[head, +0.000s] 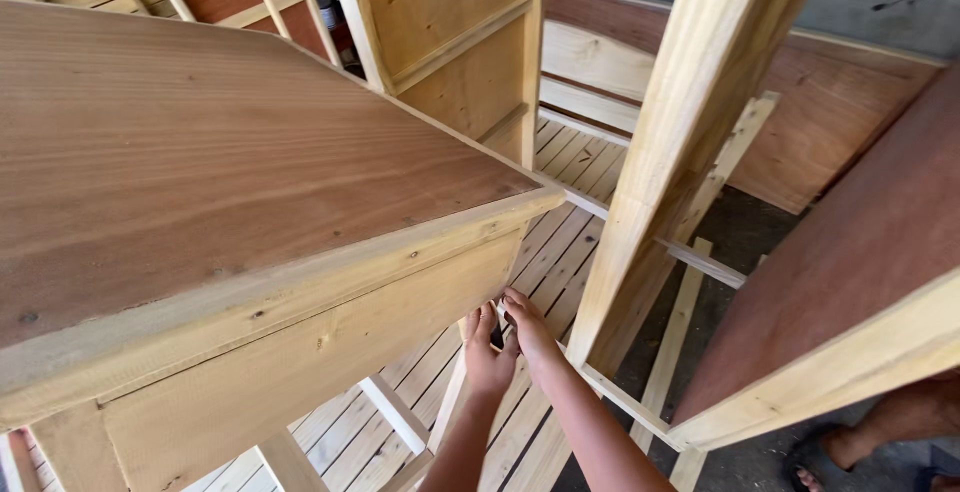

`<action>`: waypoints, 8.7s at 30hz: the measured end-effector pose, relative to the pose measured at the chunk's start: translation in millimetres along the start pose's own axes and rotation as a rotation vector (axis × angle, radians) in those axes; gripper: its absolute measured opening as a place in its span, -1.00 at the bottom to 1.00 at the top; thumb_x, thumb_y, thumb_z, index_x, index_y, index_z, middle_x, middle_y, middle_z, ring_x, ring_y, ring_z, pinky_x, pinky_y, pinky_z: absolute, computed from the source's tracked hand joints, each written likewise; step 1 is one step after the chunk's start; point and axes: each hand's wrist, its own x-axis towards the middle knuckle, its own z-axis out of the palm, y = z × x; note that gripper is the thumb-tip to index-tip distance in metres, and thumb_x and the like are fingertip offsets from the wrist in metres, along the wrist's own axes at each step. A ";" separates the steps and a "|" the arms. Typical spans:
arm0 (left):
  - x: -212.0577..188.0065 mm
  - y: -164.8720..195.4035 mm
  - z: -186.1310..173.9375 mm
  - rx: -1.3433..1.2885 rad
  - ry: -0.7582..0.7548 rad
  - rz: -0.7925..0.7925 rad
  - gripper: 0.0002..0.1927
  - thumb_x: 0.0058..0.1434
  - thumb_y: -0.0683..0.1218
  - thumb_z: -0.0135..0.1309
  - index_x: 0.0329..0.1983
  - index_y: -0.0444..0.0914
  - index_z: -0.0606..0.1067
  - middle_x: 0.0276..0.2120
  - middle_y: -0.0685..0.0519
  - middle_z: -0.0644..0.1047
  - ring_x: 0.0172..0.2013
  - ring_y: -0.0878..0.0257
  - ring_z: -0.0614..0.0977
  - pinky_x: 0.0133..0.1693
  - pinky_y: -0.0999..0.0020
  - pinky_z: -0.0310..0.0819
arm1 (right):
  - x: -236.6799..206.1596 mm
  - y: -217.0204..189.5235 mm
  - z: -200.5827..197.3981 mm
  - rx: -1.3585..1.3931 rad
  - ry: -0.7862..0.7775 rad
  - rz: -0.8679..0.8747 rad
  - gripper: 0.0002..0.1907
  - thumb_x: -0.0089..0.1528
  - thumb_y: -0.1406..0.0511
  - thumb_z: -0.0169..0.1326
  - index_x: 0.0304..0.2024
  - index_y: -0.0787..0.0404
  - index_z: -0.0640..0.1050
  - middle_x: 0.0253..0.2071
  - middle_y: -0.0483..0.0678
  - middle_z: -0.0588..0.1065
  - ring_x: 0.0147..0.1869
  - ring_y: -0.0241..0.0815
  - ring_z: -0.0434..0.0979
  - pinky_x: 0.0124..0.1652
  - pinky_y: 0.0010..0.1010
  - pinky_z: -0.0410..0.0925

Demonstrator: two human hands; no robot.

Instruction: The person sands the side panel and edges of a small wooden cabinet using a sanding block, steadying the cabinet with the other hand. They then sand a thin wooden strip and wipe the sanded surfaces with a cloth.

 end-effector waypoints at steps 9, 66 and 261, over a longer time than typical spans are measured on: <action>5.8 -14.6 -26.5 0.293 -0.290 -0.142 -0.04 0.10 0.04 0.29 0.48 -0.15 0.05 0.25 -0.24 0.21 0.21 -0.31 0.28 0.14 -0.19 0.21 | -2.7 -13.2 -12.8 0.021 0.056 0.083 -0.35 0.31 -0.05 -0.11 0.45 -0.16 0.25 0.46 -0.18 0.27 0.51 -0.14 0.24 0.32 -0.06 0.13; -11.5 -50.9 -31.7 0.163 -0.282 -0.295 -0.39 0.40 -0.11 -0.13 0.50 -0.22 0.07 0.38 -0.27 0.24 0.32 -0.20 0.31 0.23 0.09 0.27 | 28.0 -32.5 18.7 -0.224 -0.004 0.039 -0.04 0.13 -0.38 -0.20 0.39 -0.01 0.27 0.26 -0.12 0.41 0.25 -0.13 0.44 0.09 -0.15 0.31; -34.3 -46.2 65.6 0.067 0.381 -0.285 -0.47 0.37 -0.27 -0.14 0.43 -0.36 0.26 0.40 -0.29 0.28 0.45 -0.14 0.22 0.39 0.15 0.08 | 65.6 -0.1 -28.8 -0.124 -0.706 -0.411 -0.22 0.09 0.42 -0.13 0.41 0.34 0.15 0.34 0.07 0.28 0.46 -0.08 0.21 0.41 -0.23 0.06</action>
